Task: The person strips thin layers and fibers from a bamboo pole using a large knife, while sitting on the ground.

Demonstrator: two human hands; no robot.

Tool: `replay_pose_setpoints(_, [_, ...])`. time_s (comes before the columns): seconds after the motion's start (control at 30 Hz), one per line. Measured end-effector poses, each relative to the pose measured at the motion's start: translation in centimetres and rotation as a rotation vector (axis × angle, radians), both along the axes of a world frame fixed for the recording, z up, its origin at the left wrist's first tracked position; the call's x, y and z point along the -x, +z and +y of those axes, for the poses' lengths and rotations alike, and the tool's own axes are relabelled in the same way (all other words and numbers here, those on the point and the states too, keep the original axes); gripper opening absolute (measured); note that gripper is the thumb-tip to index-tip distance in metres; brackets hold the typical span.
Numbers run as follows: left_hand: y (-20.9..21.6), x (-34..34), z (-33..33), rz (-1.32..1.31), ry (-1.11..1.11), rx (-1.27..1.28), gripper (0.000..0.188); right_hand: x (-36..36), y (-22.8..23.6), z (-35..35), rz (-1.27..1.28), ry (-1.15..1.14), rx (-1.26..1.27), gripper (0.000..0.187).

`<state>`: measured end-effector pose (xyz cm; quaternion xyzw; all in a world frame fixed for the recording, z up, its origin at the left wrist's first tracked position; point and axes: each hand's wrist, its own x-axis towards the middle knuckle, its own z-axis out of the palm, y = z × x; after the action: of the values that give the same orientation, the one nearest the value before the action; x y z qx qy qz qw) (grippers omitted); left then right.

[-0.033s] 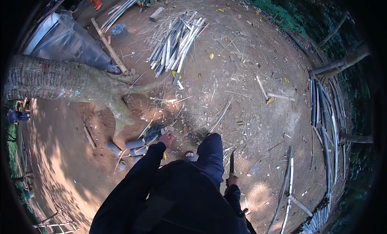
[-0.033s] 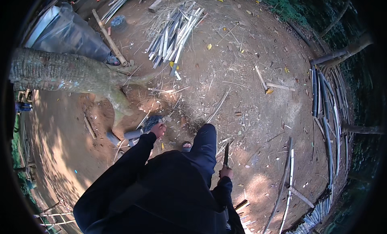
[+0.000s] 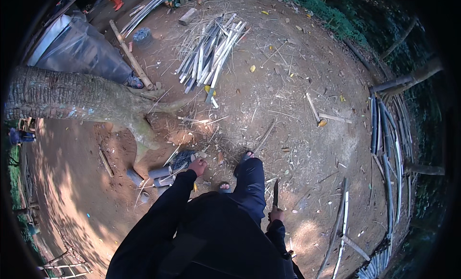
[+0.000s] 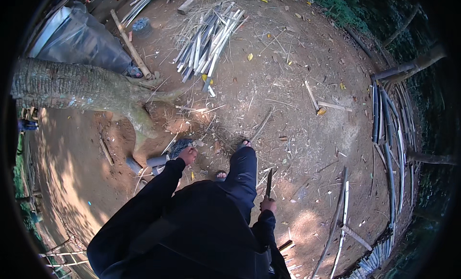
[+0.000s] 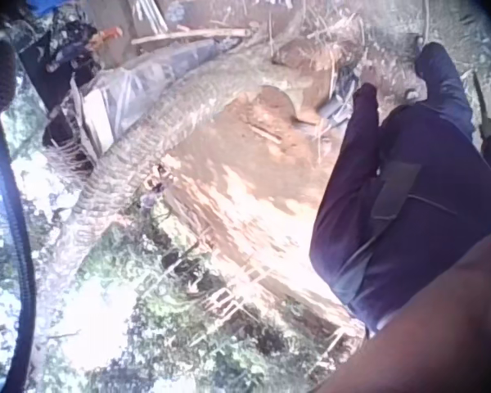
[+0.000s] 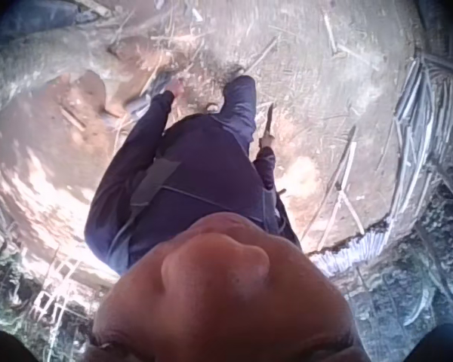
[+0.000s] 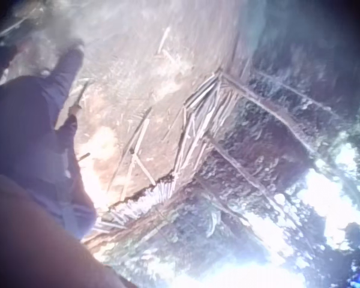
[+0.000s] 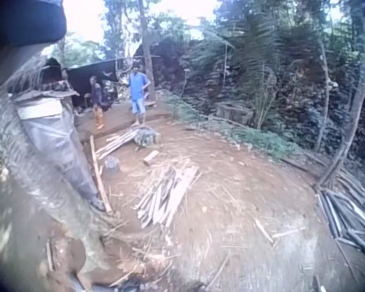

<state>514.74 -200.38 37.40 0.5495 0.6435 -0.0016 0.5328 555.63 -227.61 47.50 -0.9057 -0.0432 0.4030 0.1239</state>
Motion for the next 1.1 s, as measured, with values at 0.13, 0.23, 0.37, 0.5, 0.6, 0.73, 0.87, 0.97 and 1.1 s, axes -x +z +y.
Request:
replay_pose_setpoints(0.13, [-3.2, -5.9, 12.3, 0.169, -0.02, 0.004, 0.053, -5.1, -10.1, 13.4, -0.187, 0.159, -0.094, 0.042])
replay_pose_setpoints(0.23, [-5.6, -7.9, 19.5, 0.246, 0.023, 0.116, 0.057, -8.8, -14.0, 23.7, -0.405, 0.428, -0.03, 0.044])
replay_pose_setpoints(0.37, [-6.0, -10.4, 29.7, 0.437, 0.002, 0.046, 0.064, -11.9, -16.3, 39.1, -0.272, 0.457, -0.051, 0.041])
replay_pose_setpoints(0.5, [-10.4, -15.7, 42.8, 0.374, 0.002, -0.09, 0.086, -15.2, -20.2, 53.2, -0.305, 0.62, -0.073, 0.039])
replay_pose_setpoints(0.6, [-16.4, -20.7, 52.6, 0.437, 0.028, -0.148, 0.103, -16.4, -24.1, 62.3, -0.384, 0.626, -0.17, 0.04])
replay_pose_setpoints(0.73, [-27.7, -21.8, 63.1, 0.508, -0.071, -0.281, 0.126, -16.0, -30.0, 71.2, -0.352, 0.697, -0.294, 0.04])
replay_pose_setpoints(0.87, [-38.4, -23.1, 71.8, 0.537, -0.066, -0.403, 0.14, -20.2, -44.5, 77.7, -0.587, 1.095, -0.583, 0.04])
replay_pose_setpoints(0.97, [-45.6, -21.6, 76.4, 0.569, -0.057, -0.469, 0.149, -21.4, -52.0, 79.7, -0.629, 1.241, -0.603, 0.048])
replay_pose_setpoints(1.1, [-51.1, -19.1, 80.7, 0.664, -0.006, -0.49, 0.159, -20.9, -61.2, 76.2, -0.607, 1.254, -0.513, 0.059])
